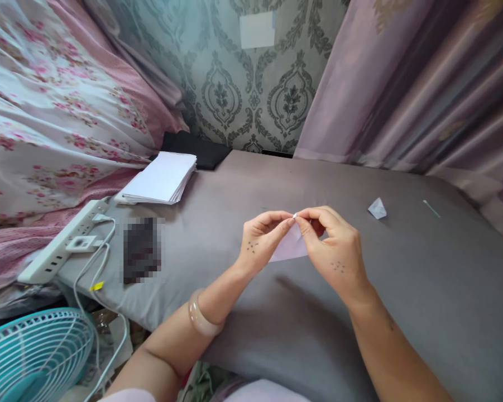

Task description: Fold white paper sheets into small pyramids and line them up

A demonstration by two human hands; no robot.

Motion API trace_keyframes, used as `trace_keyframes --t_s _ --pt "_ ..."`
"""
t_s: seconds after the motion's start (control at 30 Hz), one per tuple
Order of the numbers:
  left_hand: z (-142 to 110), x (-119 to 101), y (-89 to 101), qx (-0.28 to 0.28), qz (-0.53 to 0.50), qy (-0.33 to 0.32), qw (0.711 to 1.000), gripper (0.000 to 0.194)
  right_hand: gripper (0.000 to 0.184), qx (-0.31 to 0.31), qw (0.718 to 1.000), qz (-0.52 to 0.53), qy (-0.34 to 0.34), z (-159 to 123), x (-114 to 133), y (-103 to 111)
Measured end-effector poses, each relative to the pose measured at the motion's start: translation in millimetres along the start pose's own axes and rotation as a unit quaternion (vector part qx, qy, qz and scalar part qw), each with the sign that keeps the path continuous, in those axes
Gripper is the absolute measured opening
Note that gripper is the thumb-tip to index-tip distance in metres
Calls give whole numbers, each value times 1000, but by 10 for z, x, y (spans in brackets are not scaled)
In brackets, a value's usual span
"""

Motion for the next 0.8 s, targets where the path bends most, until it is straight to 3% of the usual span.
trace_keyframes --t_s 0.17,0.27,0.4,0.47,0.63,0.8 --pt "-9 -21 0 -10 -3 3 1000 18 7 -15 1000 15 -17 10 -34 22" --pt "-10 -44 10 -16 -5 -7 1000 17 26 -16 995 65 -78 14 -214 13" --pt "-16 -43 -15 -2 10 -12 1000 18 37 99 943 221 -229 -62 -524 -259" --pt "-16 -32 -27 5 16 -11 1000 19 33 119 922 270 -251 -83 -545 -323" --pt "11 18 -52 20 -44 9 999 29 22 75 924 288 -240 -57 -526 -295" --pt "-4 152 -113 46 -54 68 995 42 23 -8 917 291 -272 -43 -681 -194"
Point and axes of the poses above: each hand's wrist, its own z-axis towards the middle knuckle, its own y-axis out of the back of the hand, x = y × z, the point moved 9 cm from there along z, towards the middle knuckle, and after that the axes turned 1 degree about -y, right-handed, at the moved point
